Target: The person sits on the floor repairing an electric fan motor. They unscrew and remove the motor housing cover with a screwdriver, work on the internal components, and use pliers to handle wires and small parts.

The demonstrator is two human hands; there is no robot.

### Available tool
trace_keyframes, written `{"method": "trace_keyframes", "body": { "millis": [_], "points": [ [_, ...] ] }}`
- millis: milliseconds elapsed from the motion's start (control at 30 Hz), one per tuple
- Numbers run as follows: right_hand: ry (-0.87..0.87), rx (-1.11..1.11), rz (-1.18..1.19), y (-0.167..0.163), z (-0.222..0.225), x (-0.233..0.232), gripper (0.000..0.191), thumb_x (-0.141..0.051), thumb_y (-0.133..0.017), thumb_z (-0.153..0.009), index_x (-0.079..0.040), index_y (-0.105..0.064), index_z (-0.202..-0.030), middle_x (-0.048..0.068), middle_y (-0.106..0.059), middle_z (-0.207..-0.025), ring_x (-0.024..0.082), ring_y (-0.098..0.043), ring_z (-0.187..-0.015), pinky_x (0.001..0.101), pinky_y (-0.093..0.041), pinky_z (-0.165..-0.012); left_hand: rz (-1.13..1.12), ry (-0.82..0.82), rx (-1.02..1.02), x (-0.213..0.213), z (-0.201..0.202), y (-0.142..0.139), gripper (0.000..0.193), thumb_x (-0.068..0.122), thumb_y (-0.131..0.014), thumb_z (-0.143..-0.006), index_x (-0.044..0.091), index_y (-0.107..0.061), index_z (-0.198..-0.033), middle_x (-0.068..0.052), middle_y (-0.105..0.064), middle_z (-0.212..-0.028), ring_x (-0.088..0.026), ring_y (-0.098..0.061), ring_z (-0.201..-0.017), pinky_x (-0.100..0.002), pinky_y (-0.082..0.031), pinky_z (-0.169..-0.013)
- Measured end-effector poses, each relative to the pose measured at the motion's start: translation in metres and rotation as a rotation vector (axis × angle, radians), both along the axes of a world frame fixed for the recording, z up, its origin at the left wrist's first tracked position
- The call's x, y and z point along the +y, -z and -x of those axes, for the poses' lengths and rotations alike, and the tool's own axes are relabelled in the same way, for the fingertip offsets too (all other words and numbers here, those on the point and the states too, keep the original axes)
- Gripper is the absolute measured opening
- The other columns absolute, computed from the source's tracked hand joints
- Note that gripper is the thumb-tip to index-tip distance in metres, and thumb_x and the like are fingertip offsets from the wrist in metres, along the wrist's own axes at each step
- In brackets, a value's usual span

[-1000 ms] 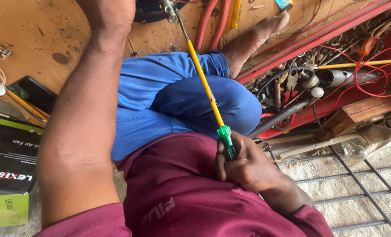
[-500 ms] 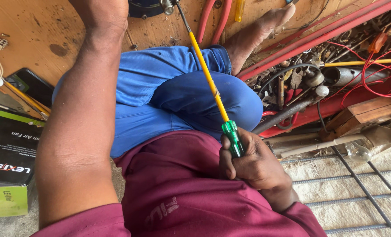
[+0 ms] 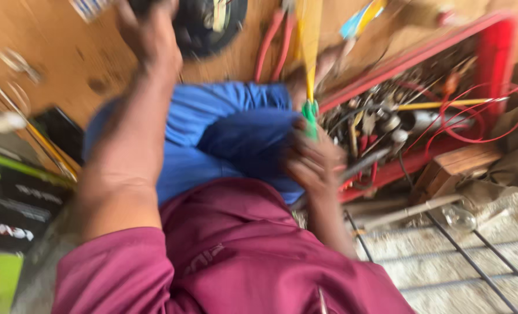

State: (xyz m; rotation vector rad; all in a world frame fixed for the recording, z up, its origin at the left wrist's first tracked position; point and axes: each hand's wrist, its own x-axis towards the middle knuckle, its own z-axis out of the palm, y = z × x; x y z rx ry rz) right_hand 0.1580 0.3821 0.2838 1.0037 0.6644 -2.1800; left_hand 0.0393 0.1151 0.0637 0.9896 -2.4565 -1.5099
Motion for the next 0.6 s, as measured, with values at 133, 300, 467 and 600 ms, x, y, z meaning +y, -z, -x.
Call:
{"method": "trace_keyframes", "body": {
  "millis": [133, 300, 467, 600],
  "points": [
    [-0.073, -0.045, 0.081, 0.039, -0.009, -0.001, 0.04, 0.015, -0.056, -0.074, -0.005, -0.049, -0.108, 0.009, -0.059, -0.075, 0.017, -0.053, -0.055, 0.0313, -0.048, -0.048, -0.371, -0.283, -0.066, 0.023, -0.002, -0.038, 0.042, 0.02, -0.089, -0.078, -0.004, -0.076, -0.109, -0.011, -0.077, -0.103, -0.021, -0.068, -0.093, -0.035, -0.053, -0.087],
    [-0.487, 0.111, -0.518, 0.032, -0.051, 0.062, 0.037, 0.013, -0.053, -0.071, -0.004, -0.053, -0.103, 0.011, -0.069, -0.08, 0.02, -0.065, -0.063, 0.0351, -0.058, -0.057, -0.629, -0.404, -0.042, 0.016, 0.0, -0.038, 0.045, 0.02, -0.089, -0.077, -0.005, -0.076, -0.112, -0.011, -0.078, -0.107, -0.02, -0.068, -0.096, -0.035, -0.053, -0.09],
    [-0.597, 0.131, -1.05, 0.024, -0.03, 0.099, 0.023, -0.002, -0.062, -0.087, -0.001, -0.061, -0.111, 0.011, -0.075, -0.095, 0.018, -0.073, -0.083, 0.0326, -0.062, -0.074, -0.921, -0.357, 0.075, 0.006, 0.003, -0.023, 0.042, 0.024, -0.082, -0.087, -0.006, -0.075, -0.115, -0.01, -0.077, -0.109, -0.019, -0.069, -0.099, -0.035, -0.056, -0.093],
    [-0.716, -0.005, -1.347, 0.057, -0.018, 0.108, 0.031, -0.019, -0.073, -0.093, -0.004, -0.064, -0.119, 0.012, -0.073, -0.095, 0.019, -0.068, -0.083, 0.0352, -0.056, -0.073, -1.062, -0.441, 0.09, 0.0, -0.007, -0.014, 0.04, 0.019, -0.082, -0.086, -0.002, -0.073, -0.118, -0.005, -0.075, -0.115, -0.015, -0.068, -0.105, -0.032, -0.053, -0.096]
  ]
}}
